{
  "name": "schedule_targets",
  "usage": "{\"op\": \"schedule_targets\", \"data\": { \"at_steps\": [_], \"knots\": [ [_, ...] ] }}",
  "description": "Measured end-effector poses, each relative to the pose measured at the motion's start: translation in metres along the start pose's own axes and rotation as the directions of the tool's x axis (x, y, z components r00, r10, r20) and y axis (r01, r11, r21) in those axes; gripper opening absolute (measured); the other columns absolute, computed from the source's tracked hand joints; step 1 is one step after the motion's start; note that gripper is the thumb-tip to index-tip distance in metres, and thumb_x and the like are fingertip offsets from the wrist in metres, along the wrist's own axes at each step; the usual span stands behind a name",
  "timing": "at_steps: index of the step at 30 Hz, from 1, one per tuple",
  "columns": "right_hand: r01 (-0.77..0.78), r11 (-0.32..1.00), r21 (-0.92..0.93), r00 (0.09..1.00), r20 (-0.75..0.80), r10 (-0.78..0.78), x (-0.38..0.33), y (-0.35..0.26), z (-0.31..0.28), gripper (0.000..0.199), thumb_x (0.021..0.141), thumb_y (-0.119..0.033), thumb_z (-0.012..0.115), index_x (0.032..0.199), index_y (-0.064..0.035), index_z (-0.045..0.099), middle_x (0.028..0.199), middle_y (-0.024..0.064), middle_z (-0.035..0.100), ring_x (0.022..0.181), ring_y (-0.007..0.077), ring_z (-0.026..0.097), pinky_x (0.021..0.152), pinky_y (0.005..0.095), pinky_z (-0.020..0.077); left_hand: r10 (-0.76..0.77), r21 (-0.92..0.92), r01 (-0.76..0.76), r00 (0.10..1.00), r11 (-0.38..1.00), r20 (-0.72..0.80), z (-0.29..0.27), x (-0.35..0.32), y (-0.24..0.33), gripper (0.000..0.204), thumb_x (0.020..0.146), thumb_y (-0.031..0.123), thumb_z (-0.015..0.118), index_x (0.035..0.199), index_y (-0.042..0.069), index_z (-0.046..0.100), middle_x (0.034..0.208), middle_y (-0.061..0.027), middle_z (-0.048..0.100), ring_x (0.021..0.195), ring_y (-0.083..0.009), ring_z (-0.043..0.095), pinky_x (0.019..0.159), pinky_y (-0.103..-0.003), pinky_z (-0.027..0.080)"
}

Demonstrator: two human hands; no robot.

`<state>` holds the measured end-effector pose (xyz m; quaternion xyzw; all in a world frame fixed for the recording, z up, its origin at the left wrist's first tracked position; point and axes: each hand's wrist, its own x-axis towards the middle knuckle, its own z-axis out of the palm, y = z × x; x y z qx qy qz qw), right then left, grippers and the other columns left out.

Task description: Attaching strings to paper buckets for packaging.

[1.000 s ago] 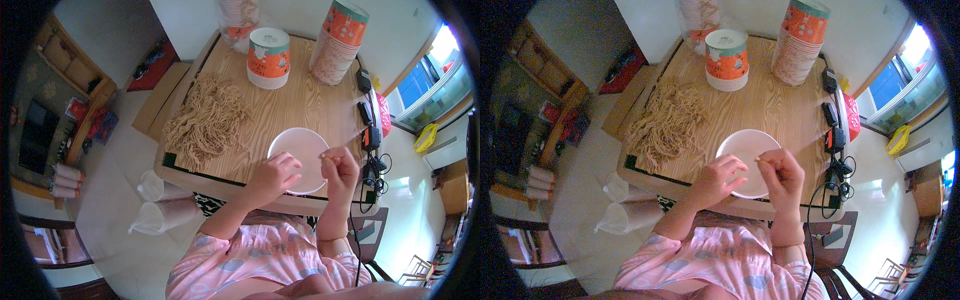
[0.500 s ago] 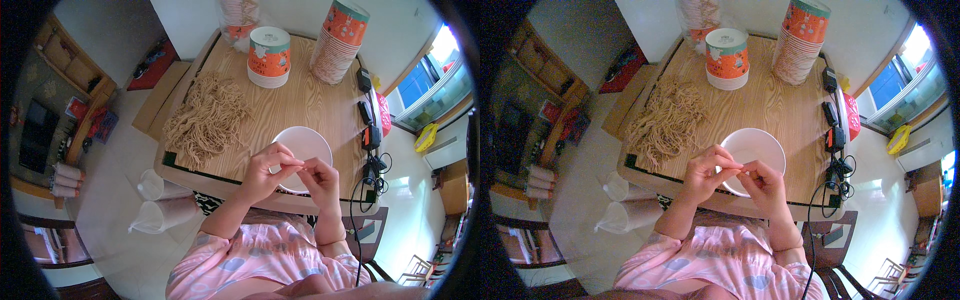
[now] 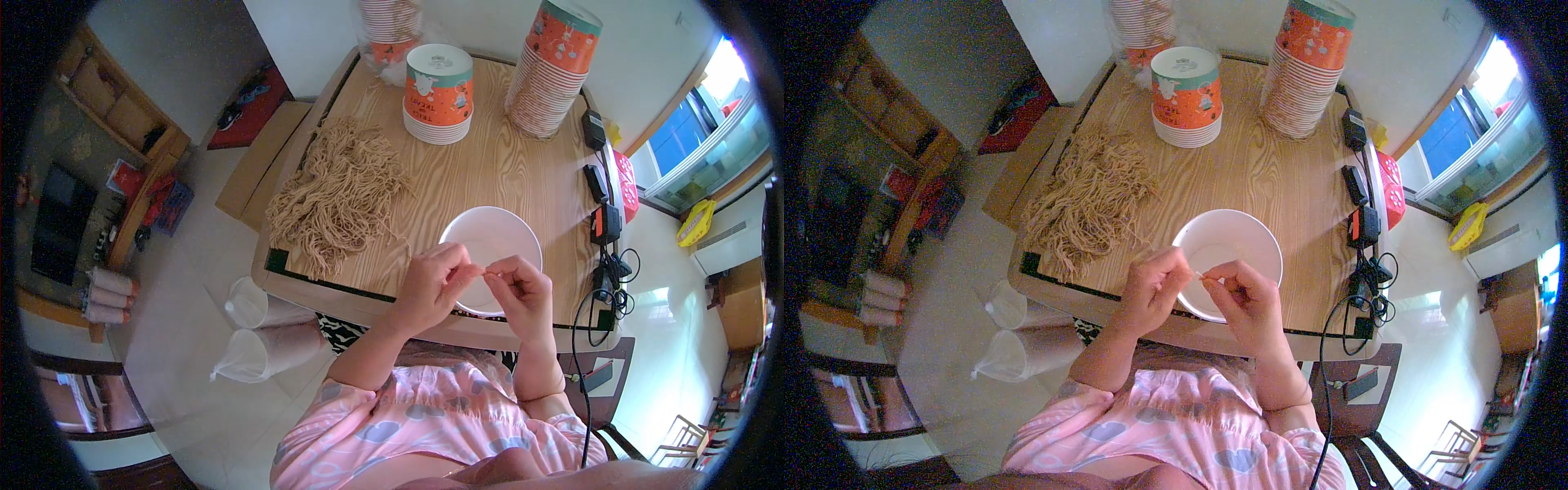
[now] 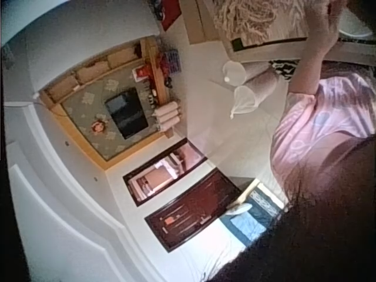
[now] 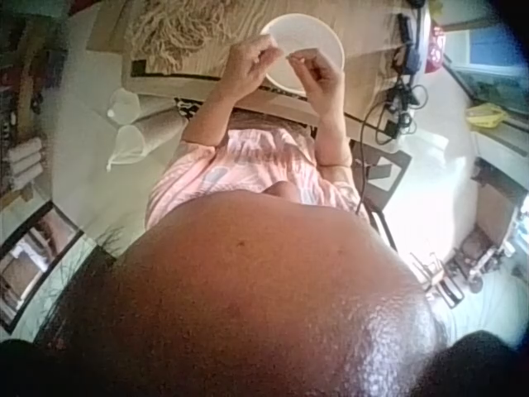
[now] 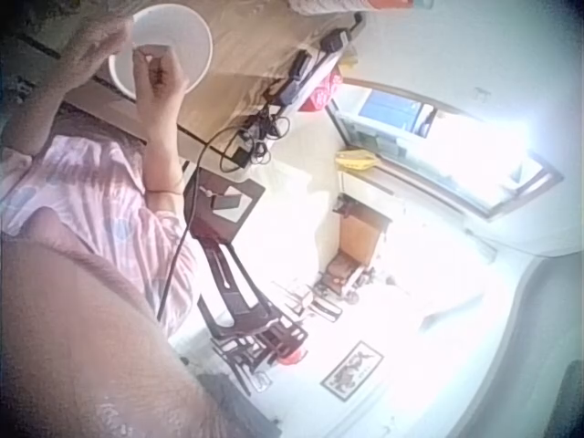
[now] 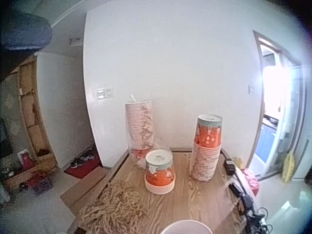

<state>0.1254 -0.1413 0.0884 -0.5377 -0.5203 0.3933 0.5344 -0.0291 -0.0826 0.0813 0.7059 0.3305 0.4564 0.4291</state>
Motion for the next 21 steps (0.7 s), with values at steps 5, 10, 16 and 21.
{"op": "schedule_targets", "data": {
  "at_steps": [5,10,16,21],
  "knots": [
    [0.039,0.994,-0.101,0.999,0.009,-0.038,0.000,0.010,-0.001,0.005,0.084,-0.003,0.065,0.087,-0.0019,0.060,0.058,-0.0073,0.039,0.054,0.0010,0.033,0.046,0.0192,0.0268,0.035,0.111,-0.052,0.987,0.992,0.154,0.003,0.004,0.004,0.027,0.093,0.018,0.054,0.073,0.000,0.048,0.063,-0.0121,0.047,0.055,-0.0237,0.048,0.051,-0.033,0.037],
    [0.071,0.981,-0.181,0.997,-0.009,-0.074,0.001,0.000,0.001,0.006,0.085,-0.003,0.065,0.086,-0.0013,0.059,0.057,-0.0062,0.037,0.053,0.0021,0.032,0.046,0.0201,0.0272,0.028,0.069,-0.040,0.986,0.997,0.164,0.003,0.002,0.000,0.022,0.094,0.016,0.052,0.079,0.001,0.049,0.064,-0.0107,0.047,0.056,-0.0195,0.048,0.052,-0.032,0.037],
    [0.064,0.979,-0.192,0.998,-0.017,-0.069,0.002,-0.002,-0.002,0.005,0.086,-0.004,0.064,0.086,-0.0012,0.059,0.057,-0.0058,0.036,0.053,0.0029,0.032,0.046,0.0210,0.0280,-0.022,0.002,0.022,0.973,1.000,0.229,0.001,0.001,-0.002,0.015,0.094,0.015,0.052,0.087,0.002,0.050,0.069,-0.0068,0.048,0.063,-0.0141,0.049,0.058,-0.028,0.040],
    [0.000,0.999,-0.050,0.999,0.043,0.002,0.000,0.003,-0.003,0.004,0.085,0.004,0.060,0.086,-0.0003,0.059,0.068,-0.0051,0.049,0.061,0.0010,0.042,0.054,0.0168,0.0317,-0.089,-0.210,0.127,0.979,0.969,0.183,0.003,0.001,-0.002,0.019,0.086,0.012,0.064,0.103,0.005,0.060,0.077,-0.0017,0.053,0.069,-0.0114,0.051,0.065,-0.025,0.044]
  ]
}}
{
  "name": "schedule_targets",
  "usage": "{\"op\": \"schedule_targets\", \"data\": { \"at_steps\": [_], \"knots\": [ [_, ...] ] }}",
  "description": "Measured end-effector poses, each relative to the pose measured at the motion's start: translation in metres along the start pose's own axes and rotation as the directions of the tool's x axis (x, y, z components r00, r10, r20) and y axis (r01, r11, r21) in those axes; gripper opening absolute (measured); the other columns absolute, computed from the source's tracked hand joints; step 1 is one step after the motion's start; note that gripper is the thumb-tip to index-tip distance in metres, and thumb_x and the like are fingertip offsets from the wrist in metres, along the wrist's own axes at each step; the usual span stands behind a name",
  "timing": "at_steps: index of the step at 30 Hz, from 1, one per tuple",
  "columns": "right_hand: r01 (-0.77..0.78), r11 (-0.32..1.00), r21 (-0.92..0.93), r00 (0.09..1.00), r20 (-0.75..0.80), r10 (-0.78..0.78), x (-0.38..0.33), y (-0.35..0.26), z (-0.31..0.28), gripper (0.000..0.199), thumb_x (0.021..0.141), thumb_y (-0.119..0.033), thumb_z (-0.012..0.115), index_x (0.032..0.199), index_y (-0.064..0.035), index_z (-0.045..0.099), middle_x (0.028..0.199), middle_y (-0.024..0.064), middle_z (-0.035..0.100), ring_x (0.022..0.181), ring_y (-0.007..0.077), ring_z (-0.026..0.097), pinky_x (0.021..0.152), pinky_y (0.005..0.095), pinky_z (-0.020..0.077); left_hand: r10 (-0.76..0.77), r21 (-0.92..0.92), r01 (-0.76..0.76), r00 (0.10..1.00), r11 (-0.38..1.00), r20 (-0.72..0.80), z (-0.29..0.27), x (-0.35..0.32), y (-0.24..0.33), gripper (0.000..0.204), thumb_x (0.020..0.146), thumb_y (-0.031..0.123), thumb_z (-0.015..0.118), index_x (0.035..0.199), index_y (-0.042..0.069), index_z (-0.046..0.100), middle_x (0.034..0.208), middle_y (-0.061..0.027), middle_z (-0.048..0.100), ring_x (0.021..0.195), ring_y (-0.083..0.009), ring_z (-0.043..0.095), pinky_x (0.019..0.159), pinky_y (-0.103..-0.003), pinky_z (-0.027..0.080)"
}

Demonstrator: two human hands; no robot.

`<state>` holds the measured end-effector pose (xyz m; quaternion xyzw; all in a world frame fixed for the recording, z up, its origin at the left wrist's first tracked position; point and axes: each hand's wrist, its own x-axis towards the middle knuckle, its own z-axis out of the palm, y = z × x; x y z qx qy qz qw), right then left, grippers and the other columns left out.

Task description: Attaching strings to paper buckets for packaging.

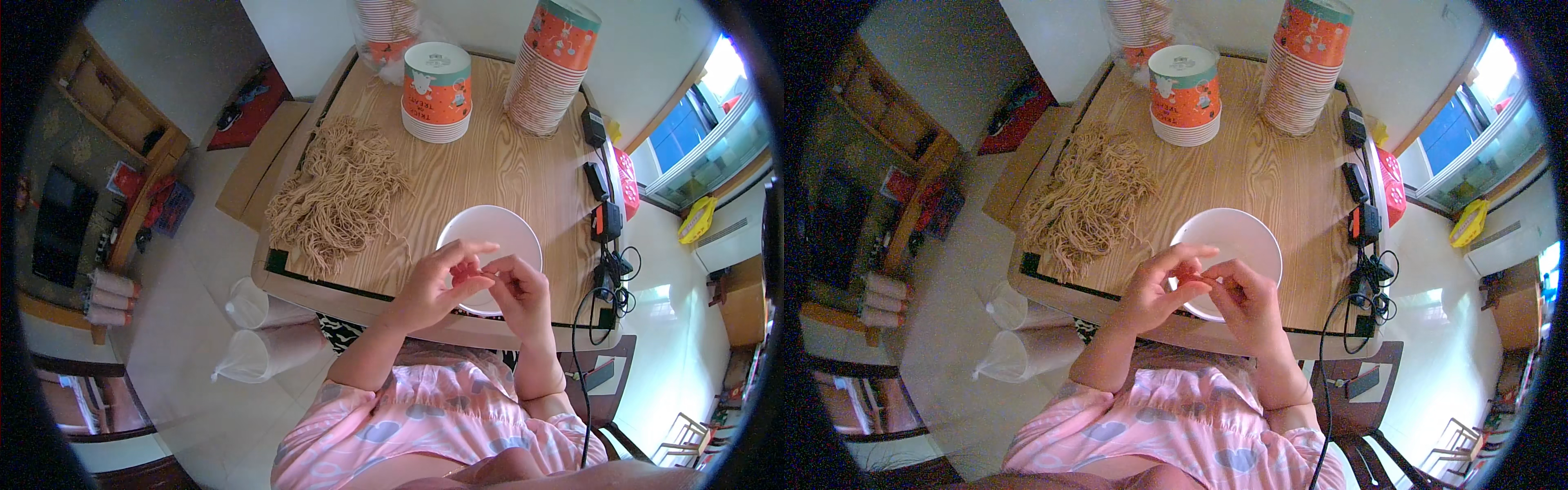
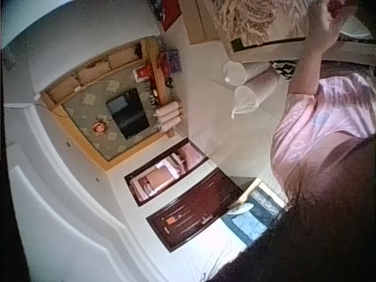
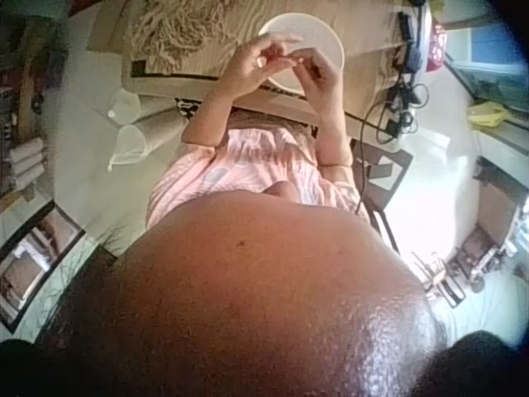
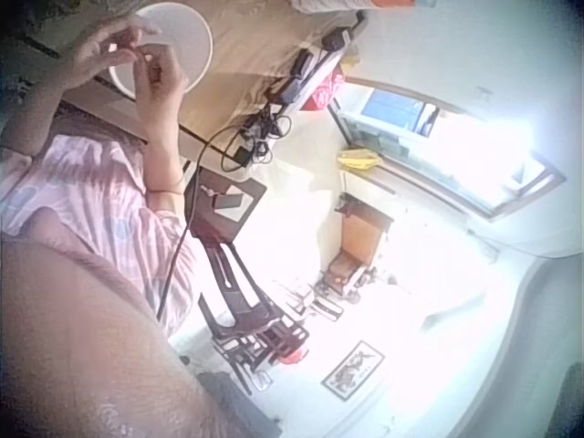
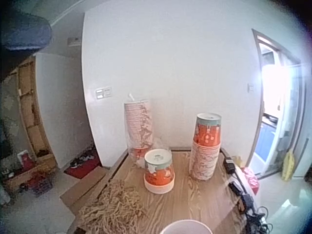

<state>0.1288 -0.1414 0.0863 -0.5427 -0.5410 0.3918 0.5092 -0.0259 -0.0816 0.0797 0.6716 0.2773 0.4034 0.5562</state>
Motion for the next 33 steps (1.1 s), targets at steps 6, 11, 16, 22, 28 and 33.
{"op": "schedule_targets", "data": {
  "at_steps": [6,11,16,22,28,33],
  "knots": [
    [-0.048,0.981,0.186,0.995,0.091,0.031,0.000,0.004,-0.008,0.007,0.089,-0.007,0.061,0.091,-0.0006,0.060,0.074,-0.0034,0.058,0.065,0.0009,0.047,0.055,0.0164,0.0351,0.176,-0.031,-0.175,0.983,0.984,0.043,-0.003,0.003,-0.005,0.029,0.076,0.007,0.073,0.105,0.008,0.069,0.080,-0.0001,0.055,0.074,-0.0107,0.053,0.066,-0.023,0.044],
    [-0.087,0.965,0.246,0.979,0.200,0.037,0.000,0.008,-0.010,0.010,0.090,-0.010,0.061,0.090,-0.0001,0.060,0.075,-0.0040,0.057,0.066,0.0006,0.047,0.055,0.0166,0.0348,0.235,-0.054,-0.232,0.969,0.971,0.079,-0.006,0.001,-0.012,0.015,0.077,0.005,0.072,0.092,0.007,0.072,0.078,-0.0015,0.054,0.071,-0.0112,0.052,0.062,-0.024,0.042],
    [-0.071,0.956,0.286,0.993,0.114,0.040,0.001,0.004,-0.003,0.005,0.089,-0.005,0.061,0.089,-0.0020,0.056,0.070,-0.0061,0.048,0.061,-0.0005,0.040,0.051,0.0166,0.0280,0.220,-0.027,-0.221,0.974,0.975,-0.059,0.002,0.000,-0.015,0.010,0.076,0.006,0.074,0.085,0.007,0.071,0.072,0.0004,0.052,0.067,-0.0093,0.049,0.060,-0.023,0.040],
    [-0.019,0.977,0.214,0.996,0.086,0.001,0.001,0.007,-0.002,0.006,0.088,-0.003,0.061,0.088,-0.0027,0.055,0.069,-0.0068,0.047,0.060,-0.0010,0.038,0.050,0.0162,0.0268,0.185,-0.140,-0.204,0.974,0.969,-0.133,0.006,0.000,-0.018,0.010,0.075,0.008,0.076,0.076,0.007,0.066,0.070,0.0024,0.048,0.062,-0.0062,0.043,0.057,-0.021,0.036],
    [-0.029,0.971,0.239,0.992,0.126,-0.002,0.000,0.007,-0.002,0.005,0.088,-0.003,0.061,0.089,-0.0018,0.057,0.071,-0.0058,0.051,0.061,-0.0009,0.041,0.051,0.0154,0.0293,0.175,-0.209,-0.202,0.975,0.957,-0.139,0.005,0.000,-0.023,0.022,0.073,0.012,0.079,0.068,0.008,0.058,0.069,0.0040,0.046,0.062,-0.0049,0.040,0.054,-0.020,0.031],
    [-0.053,0.961,0.273,0.990,0.139,0.015,-0.001,0.002,-0.001,0.005,0.088,-0.004,0.062,0.089,-0.0013,0.057,0.073,-0.0051,0.052,0.063,-0.0002,0.043,0.053,0.0153,0.0313,0.181,-0.246,-0.207,0.975,0.947,-0.125,0.004,0.000,-0.022,0.023,0.073,0.012,0.079,0.067,0.008,0.057,0.069,0.0042,0.046,0.062,-0.0048,0.040,0.054,-0.020,0.031]
  ]
}}
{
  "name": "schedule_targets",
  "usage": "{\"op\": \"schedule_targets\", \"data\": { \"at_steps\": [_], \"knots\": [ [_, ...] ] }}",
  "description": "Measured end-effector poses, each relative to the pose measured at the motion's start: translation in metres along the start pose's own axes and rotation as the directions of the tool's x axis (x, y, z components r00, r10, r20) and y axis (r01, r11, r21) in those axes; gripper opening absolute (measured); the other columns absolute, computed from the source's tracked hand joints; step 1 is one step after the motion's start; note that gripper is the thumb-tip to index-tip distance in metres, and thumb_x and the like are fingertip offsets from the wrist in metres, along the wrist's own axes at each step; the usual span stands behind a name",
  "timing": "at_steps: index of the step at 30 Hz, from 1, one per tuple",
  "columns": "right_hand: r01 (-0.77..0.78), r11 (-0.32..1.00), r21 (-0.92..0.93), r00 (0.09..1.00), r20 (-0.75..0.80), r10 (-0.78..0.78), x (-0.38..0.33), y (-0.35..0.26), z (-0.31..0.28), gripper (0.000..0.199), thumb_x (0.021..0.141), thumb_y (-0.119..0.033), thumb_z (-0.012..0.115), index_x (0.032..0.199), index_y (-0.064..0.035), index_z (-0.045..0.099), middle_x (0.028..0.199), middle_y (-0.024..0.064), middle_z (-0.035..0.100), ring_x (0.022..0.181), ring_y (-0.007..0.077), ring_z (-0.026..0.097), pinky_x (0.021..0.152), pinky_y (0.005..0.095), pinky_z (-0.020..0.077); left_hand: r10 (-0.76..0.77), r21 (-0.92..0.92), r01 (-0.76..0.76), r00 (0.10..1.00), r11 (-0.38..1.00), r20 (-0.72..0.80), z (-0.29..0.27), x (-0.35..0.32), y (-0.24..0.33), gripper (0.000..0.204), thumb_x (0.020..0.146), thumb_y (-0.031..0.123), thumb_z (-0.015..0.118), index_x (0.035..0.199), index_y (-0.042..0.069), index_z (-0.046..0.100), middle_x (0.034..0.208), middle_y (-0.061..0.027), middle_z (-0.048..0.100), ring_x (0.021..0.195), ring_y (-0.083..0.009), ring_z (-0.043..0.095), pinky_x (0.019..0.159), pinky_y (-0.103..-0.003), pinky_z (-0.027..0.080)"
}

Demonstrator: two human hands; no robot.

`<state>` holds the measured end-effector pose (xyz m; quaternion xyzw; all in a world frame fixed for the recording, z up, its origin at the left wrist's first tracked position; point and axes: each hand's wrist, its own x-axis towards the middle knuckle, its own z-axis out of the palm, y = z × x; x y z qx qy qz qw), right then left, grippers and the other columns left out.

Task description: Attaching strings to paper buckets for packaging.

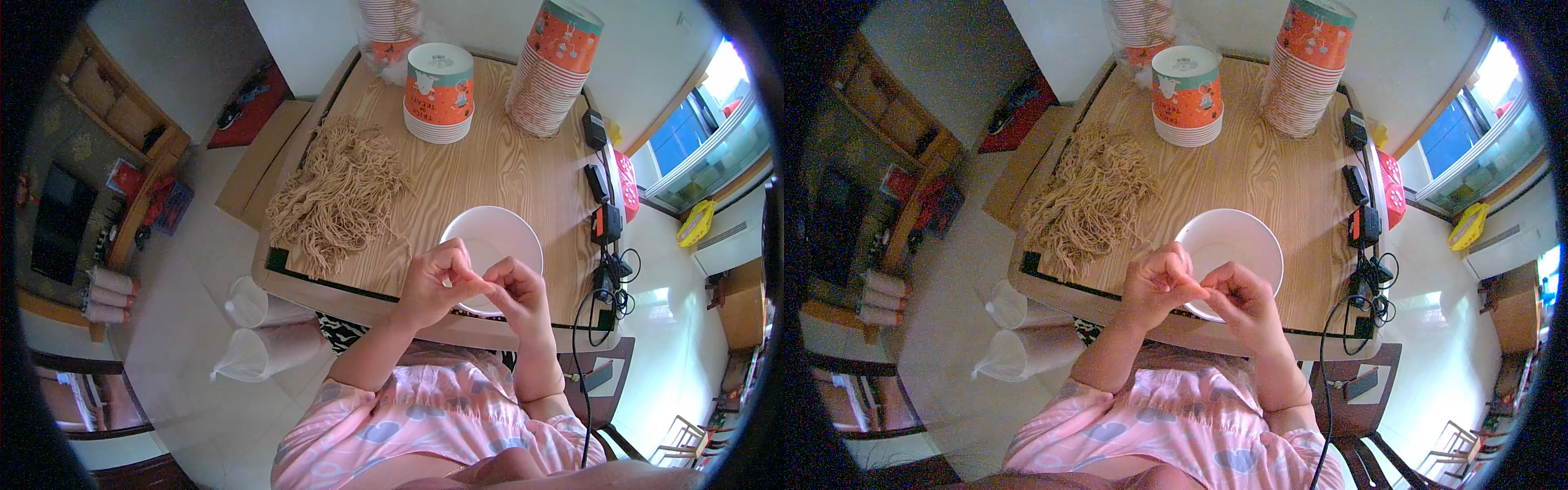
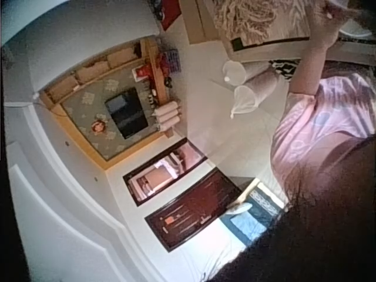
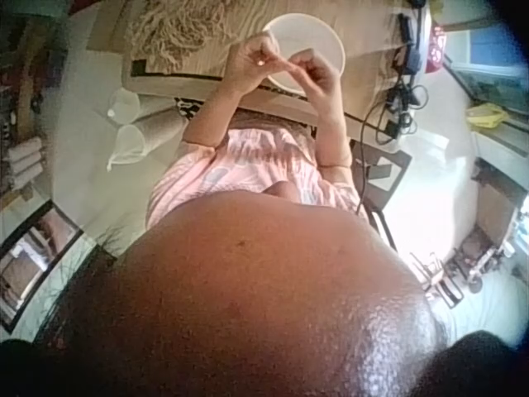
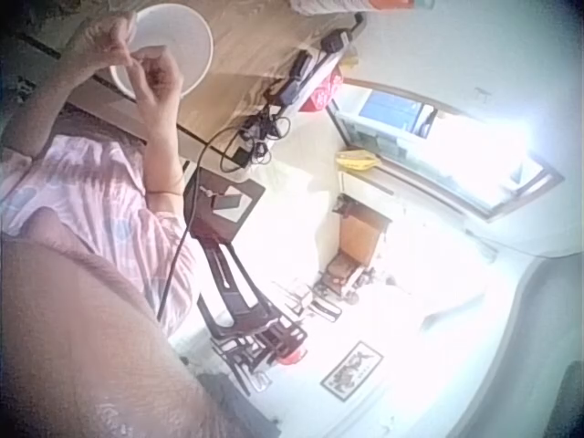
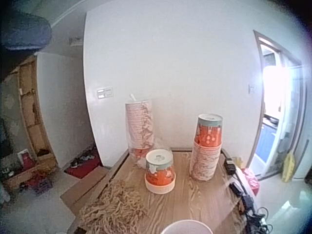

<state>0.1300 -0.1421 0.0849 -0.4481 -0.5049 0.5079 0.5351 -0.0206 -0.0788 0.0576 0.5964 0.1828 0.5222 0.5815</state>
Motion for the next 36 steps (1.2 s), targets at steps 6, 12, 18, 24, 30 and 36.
{"op": "schedule_targets", "data": {
  "at_steps": [6,12,18,24,30,36],
  "knots": [
    [-0.015,1.000,0.014,1.000,-0.004,0.015,0.000,0.004,-0.003,0.005,0.089,-0.005,0.061,0.090,-0.0010,0.058,0.074,-0.0050,0.053,0.065,0.0002,0.044,0.054,0.0157,0.0327,-0.081,0.022,0.079,0.994,0.997,0.069,-0.003,0.001,0.007,0.006,0.077,0.008,0.074,0.081,0.006,0.070,0.070,0.0029,0.048,0.064,-0.0056,0.043,0.055,-0.020,0.033],
    [-0.033,0.999,0.023,0.999,-0.026,0.034,0.001,0.007,-0.002,0.005,0.089,-0.005,0.061,0.089,-0.0012,0.059,0.073,-0.0058,0.052,0.064,-0.0004,0.043,0.053,0.0152,0.0314,-0.047,0.114,0.035,0.994,0.993,0.099,-0.002,0.002,0.007,0.005,0.080,0.007,0.071,0.085,0.006,0.070,0.072,0.0029,0.050,0.066,-0.0054,0.044,0.058,-0.020,0.034],
    [-0.007,1.000,-0.022,0.999,-0.032,0.007,0.003,0.010,-0.002,0.004,0.088,-0.004,0.062,0.088,-0.0017,0.059,0.070,-0.0065,0.051,0.061,-0.0008,0.041,0.051,0.0157,0.0293,-0.059,-0.007,0.059,0.997,0.998,0.041,-0.005,-0.001,-0.005,0.018,0.081,0.014,0.072,0.074,0.006,0.058,0.070,0.0026,0.049,0.064,-0.0052,0.043,0.056,-0.020,0.034],
    [0.009,0.996,-0.089,0.996,-0.088,-0.017,0.003,0.016,-0.001,0.004,0.087,-0.003,0.063,0.088,-0.0025,0.059,0.068,-0.0073,0.049,0.059,-0.0011,0.039,0.050,0.0161,0.0281,-0.005,0.367,0.007,1.000,0.930,-0.007,0.004,-0.001,0.008,0.023,0.087,0.016,0.065,0.075,0.004,0.049,0.064,-0.0056,0.047,0.057,-0.0136,0.046,0.053,-0.029,0.038],
    [0.012,0.990,-0.142,0.992,-0.121,-0.030,0.003,0.012,0.000,0.004,0.087,-0.003,0.063,0.087,-0.0026,0.059,0.067,-0.0074,0.049,0.059,-0.0011,0.038,0.049,0.0162,0.0282,0.088,0.519,-0.123,0.992,0.846,0.091,-0.002,0.000,0.011,0.019,0.089,0.014,0.060,0.080,0.003,0.048,0.066,-0.0076,0.049,0.057,-0.0171,0.049,0.053,-0.032,0.040],
    [0.015,0.992,-0.127,0.995,-0.093,-0.027,0.002,0.016,-0.005,0.004,0.087,-0.003,0.062,0.087,-0.0018,0.059,0.068,-0.0066,0.049,0.059,-0.0009,0.038,0.050,0.0163,0.0282,-0.001,0.240,-0.027,0.993,0.970,0.116,-0.003,0.003,0.011,0.019,0.084,0.014,0.068,0.101,0.005,0.064,0.077,-0.0025,0.056,0.067,-0.0116,0.054,0.061,-0.026,0.044]
  ]
}}
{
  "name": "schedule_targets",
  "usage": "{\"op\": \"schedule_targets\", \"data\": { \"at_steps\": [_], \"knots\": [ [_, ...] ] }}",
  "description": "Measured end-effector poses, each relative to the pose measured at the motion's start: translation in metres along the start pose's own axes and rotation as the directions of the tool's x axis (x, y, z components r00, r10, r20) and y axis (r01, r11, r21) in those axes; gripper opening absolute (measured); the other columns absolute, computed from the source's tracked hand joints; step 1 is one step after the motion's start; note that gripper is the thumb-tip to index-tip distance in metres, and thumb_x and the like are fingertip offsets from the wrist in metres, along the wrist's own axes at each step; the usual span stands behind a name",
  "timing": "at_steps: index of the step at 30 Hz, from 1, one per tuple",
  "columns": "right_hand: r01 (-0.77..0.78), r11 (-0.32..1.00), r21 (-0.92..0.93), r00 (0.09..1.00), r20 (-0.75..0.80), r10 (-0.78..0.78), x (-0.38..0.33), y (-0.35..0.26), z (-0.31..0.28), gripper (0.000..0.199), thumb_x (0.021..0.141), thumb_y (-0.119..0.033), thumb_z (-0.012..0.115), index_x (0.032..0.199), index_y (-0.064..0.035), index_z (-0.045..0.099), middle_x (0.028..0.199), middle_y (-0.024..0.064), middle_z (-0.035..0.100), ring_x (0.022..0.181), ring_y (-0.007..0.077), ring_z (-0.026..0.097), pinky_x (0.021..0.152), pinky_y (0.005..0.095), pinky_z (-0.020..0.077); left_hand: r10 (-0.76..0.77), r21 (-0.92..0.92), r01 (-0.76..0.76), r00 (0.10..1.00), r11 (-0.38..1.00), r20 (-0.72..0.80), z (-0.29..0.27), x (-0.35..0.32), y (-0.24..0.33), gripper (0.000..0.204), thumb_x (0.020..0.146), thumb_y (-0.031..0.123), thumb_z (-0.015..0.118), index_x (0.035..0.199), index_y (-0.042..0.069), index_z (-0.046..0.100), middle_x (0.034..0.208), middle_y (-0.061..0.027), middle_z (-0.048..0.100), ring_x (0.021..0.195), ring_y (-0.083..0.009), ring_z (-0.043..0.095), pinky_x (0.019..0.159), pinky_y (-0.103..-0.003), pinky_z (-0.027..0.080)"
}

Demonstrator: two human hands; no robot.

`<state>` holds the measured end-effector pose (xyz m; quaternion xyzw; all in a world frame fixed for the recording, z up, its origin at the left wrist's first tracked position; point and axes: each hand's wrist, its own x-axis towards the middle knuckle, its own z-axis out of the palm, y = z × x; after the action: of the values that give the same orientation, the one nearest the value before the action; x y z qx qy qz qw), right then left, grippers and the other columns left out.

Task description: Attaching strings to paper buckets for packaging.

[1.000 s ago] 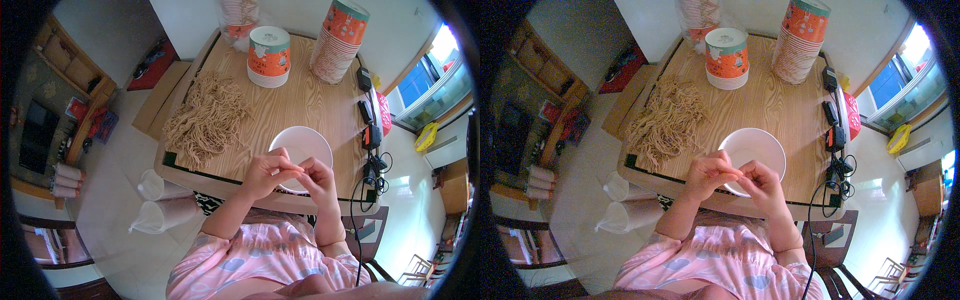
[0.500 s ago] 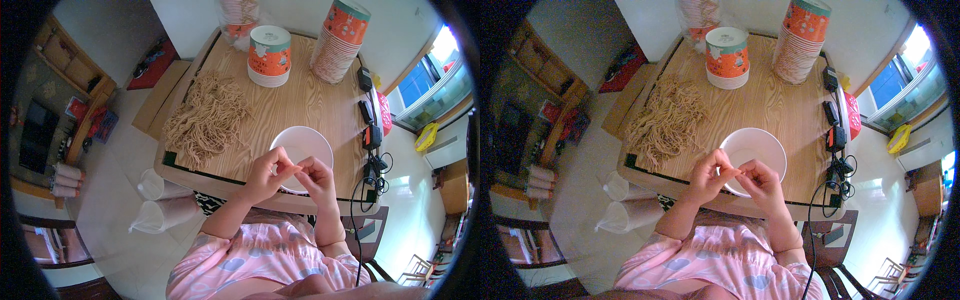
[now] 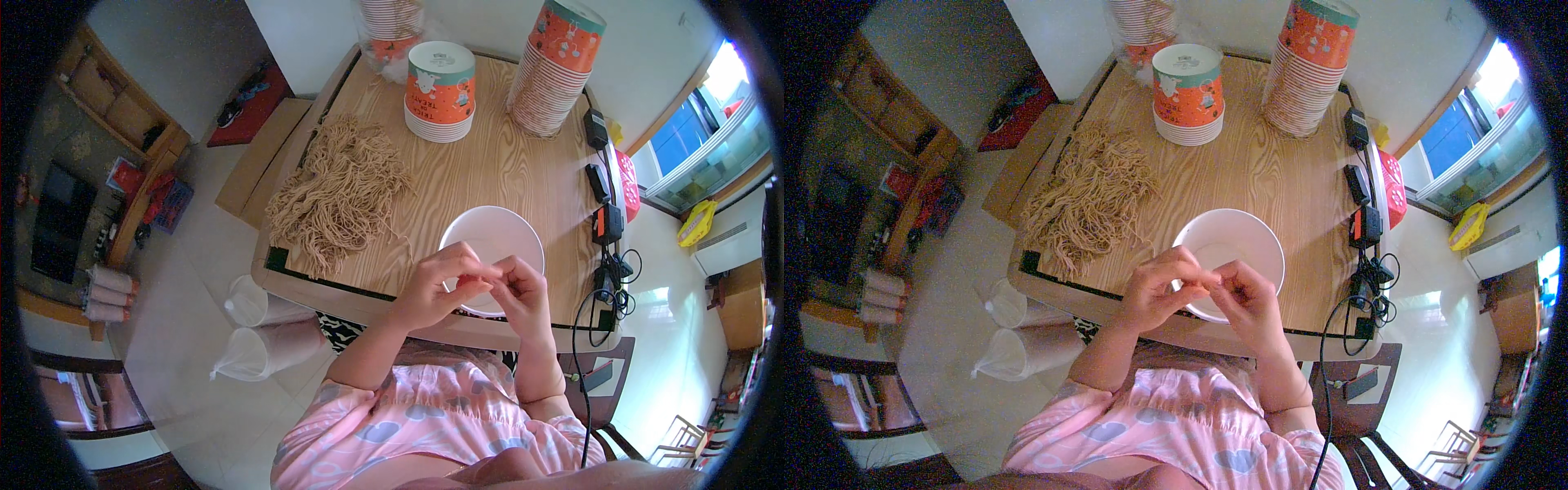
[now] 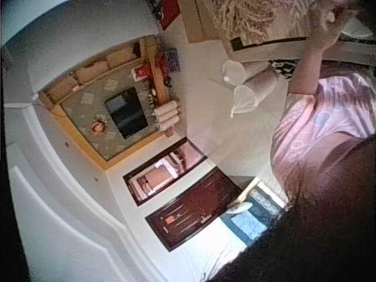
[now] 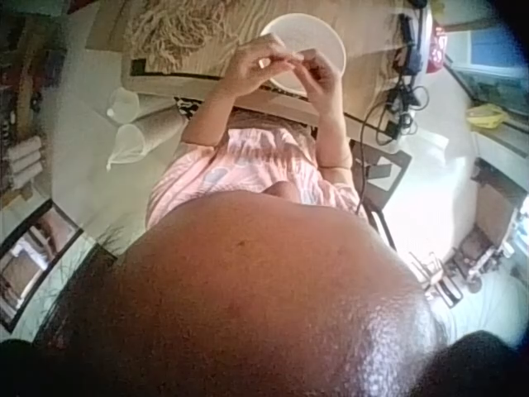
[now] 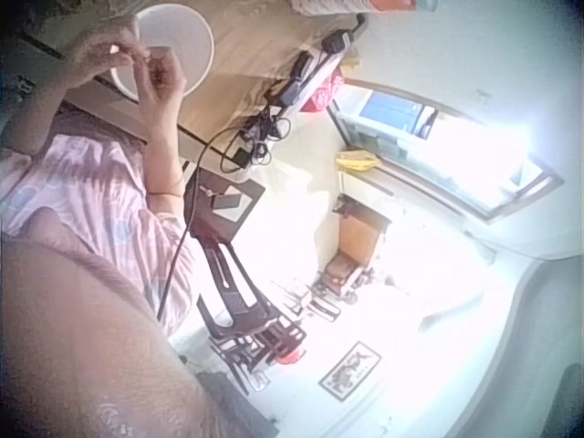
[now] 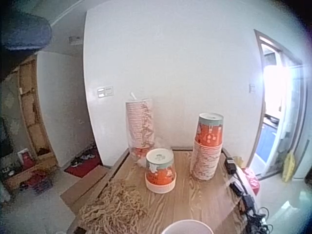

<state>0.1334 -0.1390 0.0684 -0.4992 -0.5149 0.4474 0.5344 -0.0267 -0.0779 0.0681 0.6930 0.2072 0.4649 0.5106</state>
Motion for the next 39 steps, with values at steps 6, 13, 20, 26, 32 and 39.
{"op": "schedule_targets", "data": {
  "at_steps": [6,13,20,26,32,39],
  "knots": [
    [0.004,0.999,0.045,1.000,0.003,-0.004,0.000,0.005,-0.001,0.004,0.088,-0.003,0.061,0.087,-0.0015,0.057,0.068,-0.0065,0.049,0.060,-0.0010,0.039,0.050,0.0162,0.0285,-0.064,-0.025,0.064,0.998,0.998,0.011,0.000,0.001,0.003,0.018,0.077,0.010,0.073,0.094,0.006,0.070,0.079,-0.0029,0.057,0.074,-0.0127,0.055,0.064,-0.025,0.044],
    [-0.018,0.999,0.032,0.999,0.036,0.017,-0.002,0.005,-0.002,0.003,0.088,-0.003,0.060,0.088,-0.0010,0.058,0.071,-0.0054,0.052,0.062,-0.0009,0.042,0.052,0.0156,0.0304,-0.026,-0.014,0.027,0.998,1.000,0.056,-0.003,0.001,-0.001,0.017,0.075,0.007,0.074,0.092,0.007,0.072,0.080,-0.0016,0.058,0.076,-0.0128,0.055,0.066,-0.025,0.043],
    [-0.021,1.000,0.022,0.998,0.062,0.019,-0.001,0.001,0.001,0.003,0.088,-0.003,0.060,0.091,-0.0017,0.058,0.070,-0.0055,0.052,0.061,-0.0008,0.042,0.051,0.0160,0.0304,0.010,-0.067,-0.005,0.997,0.998,0.082,-0.008,0.000,-0.014,0.016,0.077,0.008,0.073,0.093,0.007,0.071,0.075,-0.0014,0.057,0.069,-0.0105,0.053,0.063,-0.024,0.044],
    [-0.044,0.999,-0.025,0.999,0.023,0.045,0.000,0.005,0.003,0.005,0.087,-0.005,0.063,0.090,-0.0033,0.059,0.065,-0.0080,0.044,0.058,-0.0003,0.036,0.048,0.0181,0.0264,0.027,0.037,-0.024,0.994,0.999,-0.106,0.002,-0.002,-0.018,0.011,0.080,0.008,0.070,0.077,0.003,0.061,0.071,-0.0035,0.054,0.065,-0.0131,0.053,0.061,-0.026,0.044],
    [-0.011,0.997,-0.070,0.999,-0.036,0.008,0.001,0.006,0.006,0.007,0.085,-0.005,0.066,0.087,-0.0049,0.059,0.059,-0.0088,0.036,0.054,0.0007,0.031,0.047,0.0193,0.0239,0.114,0.247,-0.083,0.987,0.965,-0.113,0.005,0.001,-0.009,0.016,0.086,0.009,0.064,0.076,0.001,0.054,0.068,-0.0092,0.048,0.061,-0.0215,0.052,0.055,-0.030,0.042],
    [-0.032,0.986,-0.166,0.999,-0.048,0.024,0.000,0.003,0.007,0.008,0.084,-0.006,0.067,0.087,-0.0056,0.059,0.058,-0.0079,0.032,0.053,0.0022,0.029,0.046,0.0215,0.0225,0.061,0.300,-0.045,0.997,0.953,-0.043,0.002,-0.003,-0.011,0.022,0.090,0.016,0.059,0.077,-0.001,0.051,0.068,-0.0124,0.048,0.058,-0.0278,0.051,0.051,-0.035,0.039]
  ]
}}
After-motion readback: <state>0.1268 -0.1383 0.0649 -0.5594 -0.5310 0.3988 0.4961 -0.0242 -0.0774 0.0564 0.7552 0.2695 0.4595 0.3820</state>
